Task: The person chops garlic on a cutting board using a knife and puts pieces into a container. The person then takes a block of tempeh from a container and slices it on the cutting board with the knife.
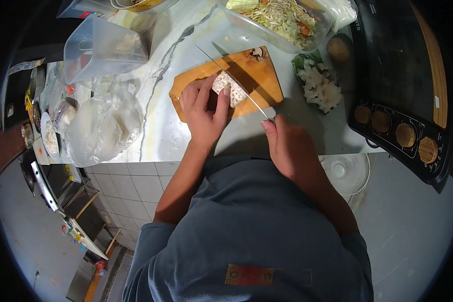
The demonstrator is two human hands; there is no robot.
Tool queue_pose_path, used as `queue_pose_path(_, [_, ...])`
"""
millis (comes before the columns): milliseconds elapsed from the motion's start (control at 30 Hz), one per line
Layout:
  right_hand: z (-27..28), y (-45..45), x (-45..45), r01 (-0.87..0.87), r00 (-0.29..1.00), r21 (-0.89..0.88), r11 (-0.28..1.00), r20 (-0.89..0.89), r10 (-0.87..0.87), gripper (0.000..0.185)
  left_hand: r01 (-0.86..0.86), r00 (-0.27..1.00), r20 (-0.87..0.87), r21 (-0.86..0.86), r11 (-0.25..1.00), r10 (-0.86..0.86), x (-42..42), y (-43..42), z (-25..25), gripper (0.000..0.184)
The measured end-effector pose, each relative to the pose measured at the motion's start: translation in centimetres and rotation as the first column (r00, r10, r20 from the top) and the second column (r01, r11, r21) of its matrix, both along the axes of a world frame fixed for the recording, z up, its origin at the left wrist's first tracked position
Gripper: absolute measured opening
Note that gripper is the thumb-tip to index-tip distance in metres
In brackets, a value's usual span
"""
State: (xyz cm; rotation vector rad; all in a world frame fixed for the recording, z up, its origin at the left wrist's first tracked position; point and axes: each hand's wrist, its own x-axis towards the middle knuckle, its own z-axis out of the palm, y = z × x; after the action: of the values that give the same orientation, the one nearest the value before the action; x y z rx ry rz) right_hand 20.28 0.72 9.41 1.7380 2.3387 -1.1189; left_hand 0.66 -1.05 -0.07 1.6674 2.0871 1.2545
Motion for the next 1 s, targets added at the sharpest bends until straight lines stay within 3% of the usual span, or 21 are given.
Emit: queue_pose_path(1000, [-1.0,1.0,0.1,-0.001,1.0,-0.088,0.996,0.01,0.002,0.038,0.006,0.999,-0.037,-0.004,1.0,-0.006,-0.1,0.0,-0.2,0.032])
